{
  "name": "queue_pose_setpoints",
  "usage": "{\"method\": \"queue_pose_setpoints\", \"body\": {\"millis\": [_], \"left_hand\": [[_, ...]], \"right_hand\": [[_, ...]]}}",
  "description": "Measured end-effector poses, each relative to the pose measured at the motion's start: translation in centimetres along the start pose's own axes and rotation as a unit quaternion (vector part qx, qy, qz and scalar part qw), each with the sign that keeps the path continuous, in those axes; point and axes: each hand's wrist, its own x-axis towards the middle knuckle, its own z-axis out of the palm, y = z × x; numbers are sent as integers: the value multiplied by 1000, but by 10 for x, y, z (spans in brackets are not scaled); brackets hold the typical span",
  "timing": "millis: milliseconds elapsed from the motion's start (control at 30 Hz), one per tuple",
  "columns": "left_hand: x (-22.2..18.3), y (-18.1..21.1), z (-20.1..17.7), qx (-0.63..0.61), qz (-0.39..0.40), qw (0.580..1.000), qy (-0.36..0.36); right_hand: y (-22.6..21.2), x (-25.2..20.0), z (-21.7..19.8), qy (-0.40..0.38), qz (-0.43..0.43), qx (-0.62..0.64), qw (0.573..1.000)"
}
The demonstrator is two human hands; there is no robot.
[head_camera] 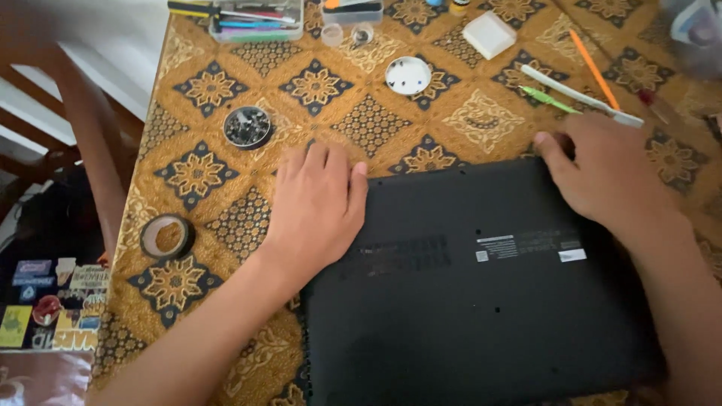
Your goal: Disassembling a laptop by unscrewing the back panel, prying it off, and then opening the laptop lid.
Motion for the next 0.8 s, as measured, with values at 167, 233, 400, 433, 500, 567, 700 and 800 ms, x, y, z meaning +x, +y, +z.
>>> {"method": "queue_pose_setpoints", "body": {"millis": [167,233,400,433,500,567,700,800], "left_hand": [[2,-3,5,-28,14,1000,3],[1,-2,4,-7,25,1000,14],[-6,0,10,12,-34,997,72],[-7,0,10,13,-37,997,70],[-5,1,10,7,-63,996,67],[-6,1,11,9,-61,995,79],[-6,3,10,3,-60,993,99],[-6,5,9,8,-68,993,92]], "right_hand": [[13,2,16,44,-18,-26,999],[23,5,27,44,-11,-37,998],[65,20,65,152,-97,-79,980],[69,22,70,150,-100,-78,981],[79,27,78,132,-71,-69,986],[71,20,74,133,-58,-47,988],[63,8,71,146,-35,-20,988],[59,4,74,151,-4,27,988]]}}
